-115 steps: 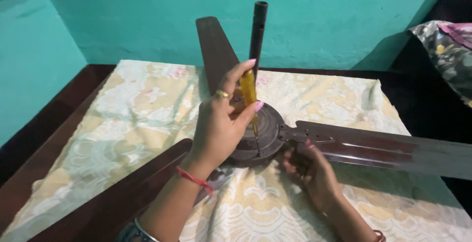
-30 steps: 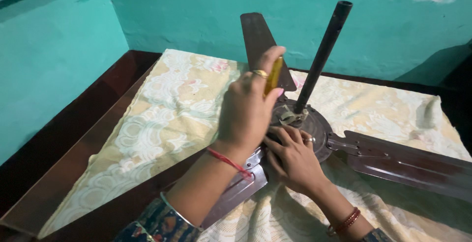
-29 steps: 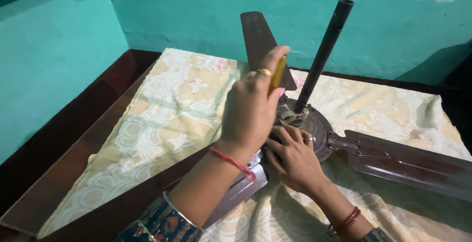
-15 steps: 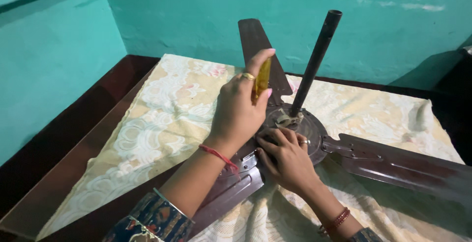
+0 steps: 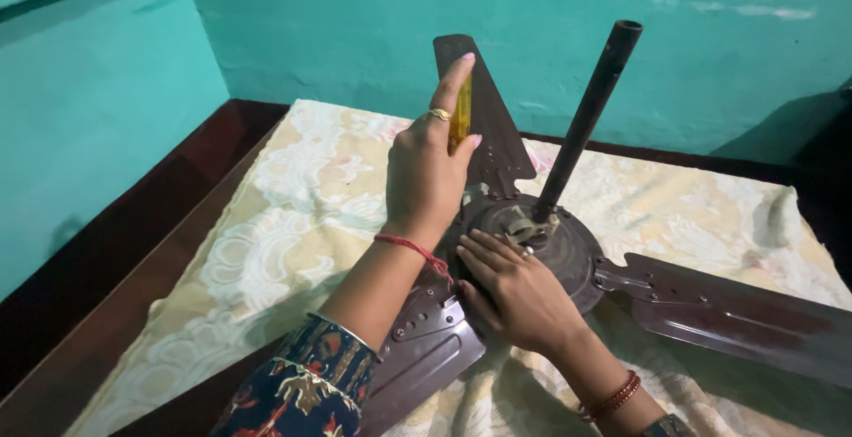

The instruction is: The person attaches fan blades to the fan motor housing using a screwdriver. They align each blade and tighten the screws to secure it in place.

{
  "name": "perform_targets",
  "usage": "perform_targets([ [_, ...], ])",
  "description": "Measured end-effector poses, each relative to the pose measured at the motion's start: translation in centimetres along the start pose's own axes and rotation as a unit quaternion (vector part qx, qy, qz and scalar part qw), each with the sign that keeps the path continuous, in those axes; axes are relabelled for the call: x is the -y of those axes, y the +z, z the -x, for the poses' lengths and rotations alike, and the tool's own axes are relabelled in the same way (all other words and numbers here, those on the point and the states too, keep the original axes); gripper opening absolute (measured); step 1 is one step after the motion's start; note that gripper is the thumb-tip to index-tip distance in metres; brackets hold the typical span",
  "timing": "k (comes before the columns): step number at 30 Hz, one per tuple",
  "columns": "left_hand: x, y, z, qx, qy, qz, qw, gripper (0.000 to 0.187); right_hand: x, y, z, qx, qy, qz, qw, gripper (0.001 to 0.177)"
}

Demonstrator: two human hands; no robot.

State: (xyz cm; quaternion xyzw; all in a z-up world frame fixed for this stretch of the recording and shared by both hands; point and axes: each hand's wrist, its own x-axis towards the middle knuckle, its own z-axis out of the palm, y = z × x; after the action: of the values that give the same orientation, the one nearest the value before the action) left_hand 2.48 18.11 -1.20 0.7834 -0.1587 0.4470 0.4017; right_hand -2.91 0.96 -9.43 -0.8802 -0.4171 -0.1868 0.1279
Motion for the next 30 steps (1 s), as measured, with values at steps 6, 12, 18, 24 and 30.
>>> perform_targets([
  [6, 1.1, 1.1, 0.5, 0.023, 0.008, -0.013, 1.000, 0.092, 0.0, -0.1, 0.0, 0.008, 0.016, -0.004, 1.000, 0.047],
  [12, 0.7, 1.6, 0.3, 0.035, 0.006, -0.027, 0.999, 0.092, 0.1, -0.3, -0.2, 0.009, 0.013, -0.004, 1.000, 0.048],
  [18, 0.6, 1.8, 0.3, 0.032, 0.013, -0.019, 0.999, 0.093, 0.0, -0.2, -0.1, 0.009, 0.017, -0.009, 1.000, 0.047],
  [24, 0.3, 2.4, -0.1, 0.031, -0.003, -0.016, 0.999, 0.091, 0.1, -0.1, 0.0, 0.008, 0.021, -0.003, 1.000, 0.045],
  [30, 0.3, 3.1, -0.4, 0.060, -0.034, 0.000, 0.998, 0.091, -0.1, 0.0, 0.1, -0.021, 0.001, -0.006, 1.000, 0.040],
])
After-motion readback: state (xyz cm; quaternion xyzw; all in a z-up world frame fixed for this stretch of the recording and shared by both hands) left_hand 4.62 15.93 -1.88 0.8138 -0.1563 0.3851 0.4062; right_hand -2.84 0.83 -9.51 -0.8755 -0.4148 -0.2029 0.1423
